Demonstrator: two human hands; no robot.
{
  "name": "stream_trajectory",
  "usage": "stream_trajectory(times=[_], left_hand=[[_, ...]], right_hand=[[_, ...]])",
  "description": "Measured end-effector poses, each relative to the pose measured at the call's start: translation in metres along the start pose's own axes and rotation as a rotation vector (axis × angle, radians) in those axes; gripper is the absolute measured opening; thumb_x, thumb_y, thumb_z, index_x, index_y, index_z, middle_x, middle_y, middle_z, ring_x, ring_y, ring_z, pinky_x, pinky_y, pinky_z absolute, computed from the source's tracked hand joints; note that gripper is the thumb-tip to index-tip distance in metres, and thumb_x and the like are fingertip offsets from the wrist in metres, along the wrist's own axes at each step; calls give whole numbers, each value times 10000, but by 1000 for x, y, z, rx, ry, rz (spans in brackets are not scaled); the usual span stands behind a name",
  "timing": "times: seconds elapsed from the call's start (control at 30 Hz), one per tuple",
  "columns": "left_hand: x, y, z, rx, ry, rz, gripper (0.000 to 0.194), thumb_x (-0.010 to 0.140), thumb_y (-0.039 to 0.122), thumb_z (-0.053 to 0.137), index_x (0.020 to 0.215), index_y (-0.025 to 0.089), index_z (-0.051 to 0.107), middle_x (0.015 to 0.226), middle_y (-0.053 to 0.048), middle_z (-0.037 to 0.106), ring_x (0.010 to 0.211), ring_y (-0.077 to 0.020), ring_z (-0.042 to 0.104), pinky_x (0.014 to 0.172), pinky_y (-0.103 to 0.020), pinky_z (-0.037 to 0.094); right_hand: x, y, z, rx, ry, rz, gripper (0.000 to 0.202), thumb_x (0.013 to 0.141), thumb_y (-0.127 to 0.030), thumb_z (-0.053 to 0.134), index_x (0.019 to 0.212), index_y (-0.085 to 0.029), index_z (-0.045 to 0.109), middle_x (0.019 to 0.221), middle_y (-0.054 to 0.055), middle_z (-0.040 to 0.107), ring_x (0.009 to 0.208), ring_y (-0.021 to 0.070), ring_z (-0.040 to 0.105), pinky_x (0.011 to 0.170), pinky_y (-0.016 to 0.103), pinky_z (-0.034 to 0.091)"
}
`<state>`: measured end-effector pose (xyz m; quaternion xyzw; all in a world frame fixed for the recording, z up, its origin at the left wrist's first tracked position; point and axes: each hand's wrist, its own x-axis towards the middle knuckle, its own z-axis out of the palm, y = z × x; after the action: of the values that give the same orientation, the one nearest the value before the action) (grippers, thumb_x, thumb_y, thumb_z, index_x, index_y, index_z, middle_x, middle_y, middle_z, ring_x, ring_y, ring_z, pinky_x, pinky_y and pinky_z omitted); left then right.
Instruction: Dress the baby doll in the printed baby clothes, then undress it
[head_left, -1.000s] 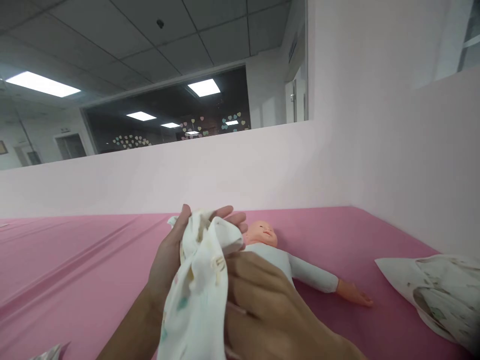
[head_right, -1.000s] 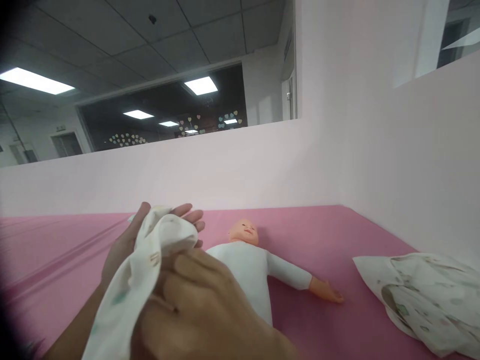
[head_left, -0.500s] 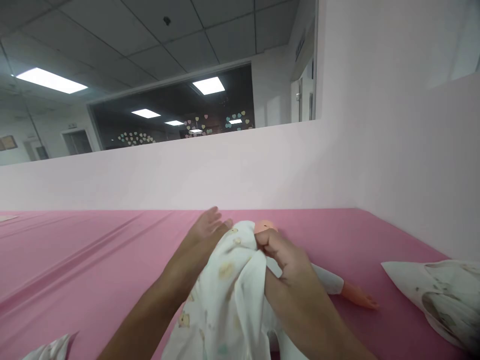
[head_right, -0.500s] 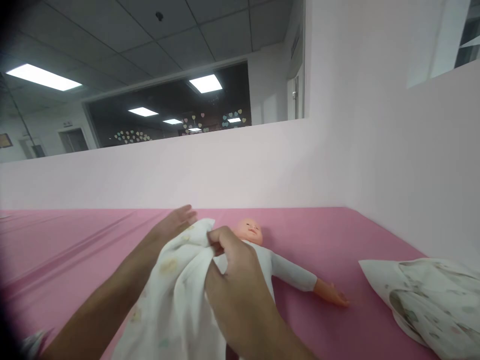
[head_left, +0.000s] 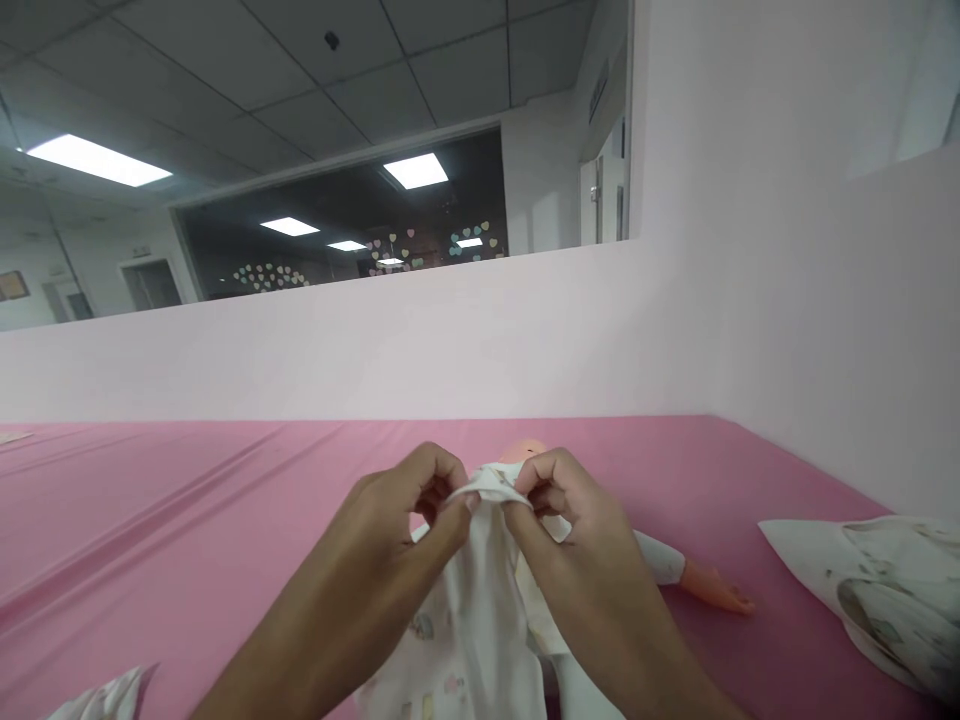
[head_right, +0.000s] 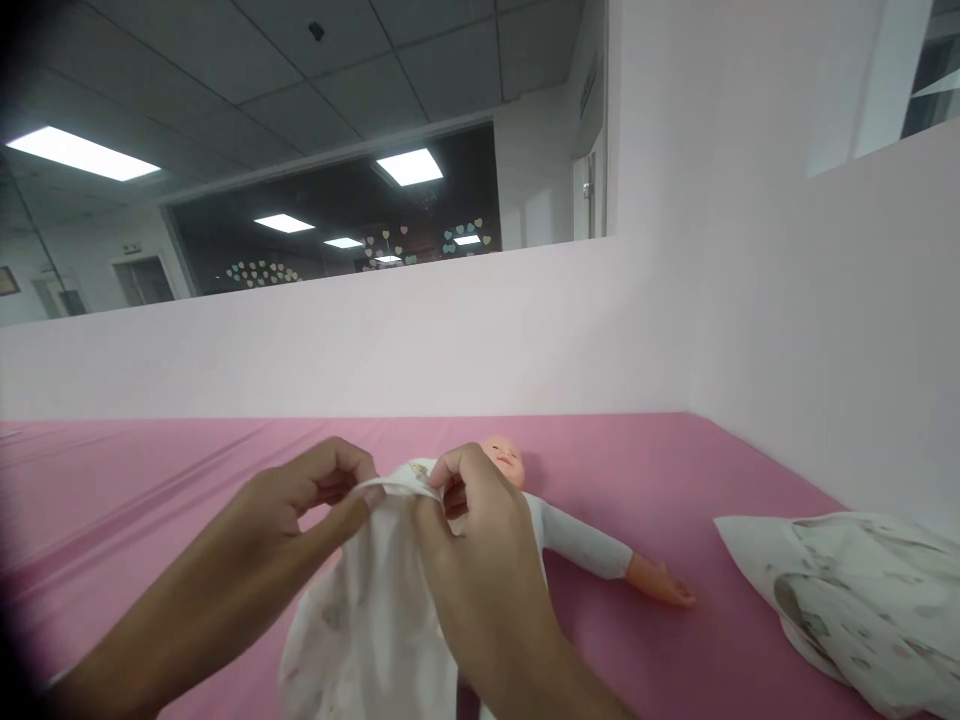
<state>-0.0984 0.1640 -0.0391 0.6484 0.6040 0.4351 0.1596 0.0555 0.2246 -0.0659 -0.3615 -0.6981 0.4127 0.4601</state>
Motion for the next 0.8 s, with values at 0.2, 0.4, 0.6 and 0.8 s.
stream_trajectory(times=[0.2,0.4,0.6,0.8], left_hand=[[-4,6,-13,-269,267,-32,82,799,267,608,793,232,534,835,-1,681,532,-124,540,448,-200,388],[-4,18,-21,-97,479,-56,150,815,304,627,956,262,600,886,23,702,712,-156,621,497,-180,391],[2,18,-27,128,654,-103,158,886,369,558,982,286,653,996,49,686,819,-158,574,614,-210,401],[2,10,-33,191,887,-4,177,872,408,568,920,284,685,881,57,675,739,-145,572,580,-222,378]], right_hand=[[-2,-1,-2,-158,-279,-129,196,886,-282,517,704,-210,508,720,-25,540,661,128,500,566,243,374],[3,-3,-16,20,-513,-14,152,874,-319,572,782,-198,572,767,-17,583,685,124,526,589,232,393],[13,4,-30,611,-737,189,274,776,-279,747,917,-195,528,849,-30,588,733,97,552,647,198,400],[11,7,-35,869,-819,105,243,810,-218,711,829,-185,471,762,-38,512,665,67,487,615,182,359]])
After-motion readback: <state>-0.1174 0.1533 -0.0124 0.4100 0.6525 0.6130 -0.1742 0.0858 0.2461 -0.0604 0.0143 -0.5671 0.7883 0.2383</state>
